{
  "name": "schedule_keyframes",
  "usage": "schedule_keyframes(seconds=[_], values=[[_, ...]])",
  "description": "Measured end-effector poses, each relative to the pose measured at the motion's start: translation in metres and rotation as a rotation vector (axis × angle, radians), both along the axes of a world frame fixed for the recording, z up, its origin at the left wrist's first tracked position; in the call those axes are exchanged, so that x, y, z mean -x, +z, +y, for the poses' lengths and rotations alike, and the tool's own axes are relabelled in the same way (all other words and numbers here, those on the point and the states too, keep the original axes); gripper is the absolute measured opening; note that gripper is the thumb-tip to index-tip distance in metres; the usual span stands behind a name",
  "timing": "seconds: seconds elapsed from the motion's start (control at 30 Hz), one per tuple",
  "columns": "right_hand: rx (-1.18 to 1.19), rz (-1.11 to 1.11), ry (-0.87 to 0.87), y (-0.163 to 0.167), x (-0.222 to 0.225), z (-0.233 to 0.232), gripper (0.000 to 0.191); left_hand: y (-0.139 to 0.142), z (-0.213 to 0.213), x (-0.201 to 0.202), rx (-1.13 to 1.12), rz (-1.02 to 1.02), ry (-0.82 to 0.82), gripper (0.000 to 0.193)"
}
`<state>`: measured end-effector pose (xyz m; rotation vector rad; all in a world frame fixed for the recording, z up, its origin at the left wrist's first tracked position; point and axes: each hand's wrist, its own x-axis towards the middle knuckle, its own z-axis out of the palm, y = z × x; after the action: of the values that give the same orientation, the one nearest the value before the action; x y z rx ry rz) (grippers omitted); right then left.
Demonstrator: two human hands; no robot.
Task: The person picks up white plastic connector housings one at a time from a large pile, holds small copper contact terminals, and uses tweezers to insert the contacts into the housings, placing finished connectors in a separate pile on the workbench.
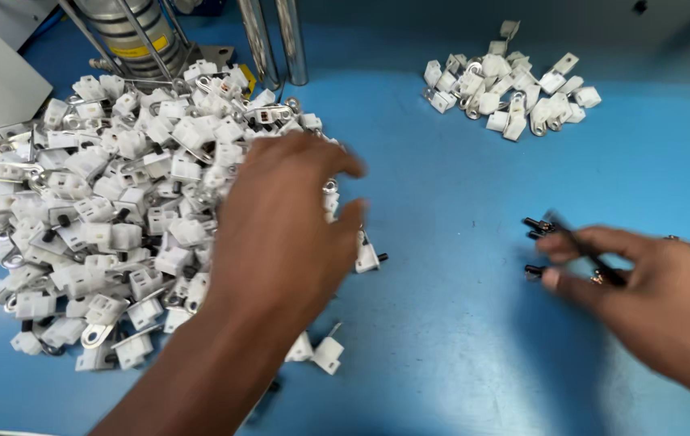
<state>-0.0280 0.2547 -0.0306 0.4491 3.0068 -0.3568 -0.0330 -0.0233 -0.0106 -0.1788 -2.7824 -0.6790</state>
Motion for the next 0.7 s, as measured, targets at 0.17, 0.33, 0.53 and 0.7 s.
schedule_keyframes(seconds=[0.17,0.33,0.53,0.7], values=[[0.113,0.298,0.084,0.010,0.062,0.026,0.034,0.013,0.076,0.031,-0.097,-0.149,-0.169,0.028],[-0.075,0.216,0.051,-0.009,0.150,0.004,0.045,0.027,0.093,0.018,-0.262,-0.202,-0.207,0.027],[0.302,0.348,0.116,-0.005,0.122,0.010,0.034,0.023,0.072,-0.009,-0.465,-0.283,-0.124,0.030],[0.653,0.031,0.033,0.024,0.038,0.004,0.026,0.007,0.063,-0.027,-0.752,-0.328,-0.201,0.047]])
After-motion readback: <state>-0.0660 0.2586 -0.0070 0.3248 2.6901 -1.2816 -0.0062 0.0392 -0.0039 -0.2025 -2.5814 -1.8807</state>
